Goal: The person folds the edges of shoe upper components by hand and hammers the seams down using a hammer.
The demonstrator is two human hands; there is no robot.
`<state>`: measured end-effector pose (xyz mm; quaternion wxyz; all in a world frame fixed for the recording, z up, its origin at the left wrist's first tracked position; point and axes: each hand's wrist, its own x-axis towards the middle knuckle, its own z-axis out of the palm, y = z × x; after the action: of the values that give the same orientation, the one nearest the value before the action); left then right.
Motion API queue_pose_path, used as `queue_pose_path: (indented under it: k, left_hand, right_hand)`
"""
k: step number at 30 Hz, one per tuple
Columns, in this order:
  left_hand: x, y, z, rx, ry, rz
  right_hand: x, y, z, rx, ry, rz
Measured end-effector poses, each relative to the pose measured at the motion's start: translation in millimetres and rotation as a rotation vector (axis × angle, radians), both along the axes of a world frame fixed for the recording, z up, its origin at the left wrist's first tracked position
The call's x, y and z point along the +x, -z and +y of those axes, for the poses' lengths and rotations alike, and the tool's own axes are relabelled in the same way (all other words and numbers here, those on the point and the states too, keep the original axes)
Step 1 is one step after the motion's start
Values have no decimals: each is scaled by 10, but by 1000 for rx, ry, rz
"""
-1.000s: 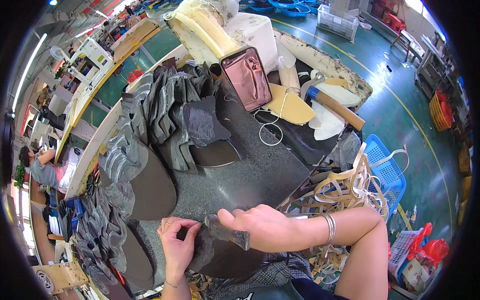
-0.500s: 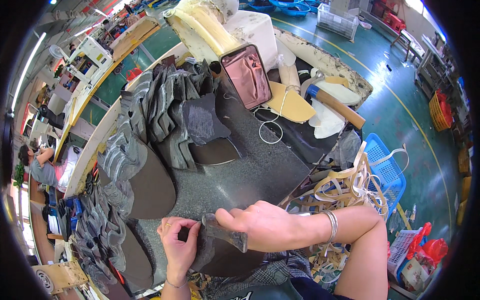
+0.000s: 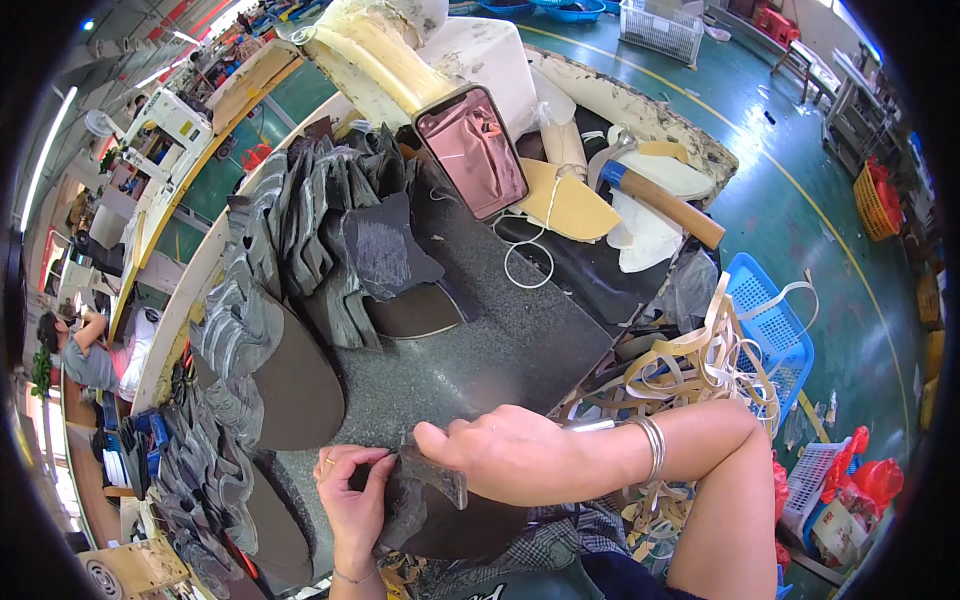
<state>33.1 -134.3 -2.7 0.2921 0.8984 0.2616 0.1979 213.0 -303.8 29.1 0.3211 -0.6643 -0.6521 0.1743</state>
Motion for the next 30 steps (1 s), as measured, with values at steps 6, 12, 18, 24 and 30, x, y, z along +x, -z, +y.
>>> queue_pose_path:
  k: [6, 12, 18, 24, 30]
  left_hand:
    - [-8, -15, 27, -54, 4, 15]
    - [-22, -67, 20, -1, 74, 34]
    - [-25, -46, 11, 95, 62, 33]
    - [-22, -108, 20, 88, 59, 51]
    - [-80, -77, 48, 84, 50, 37]
  right_hand:
    - [13, 20, -4, 11, -8, 16]
    - [7, 9, -9, -15, -6, 47]
    - [6, 21, 2, -21, -6, 46]
    - [12, 38, 0, -2, -2, 38]
    - [8, 32, 10, -24, -6, 27]
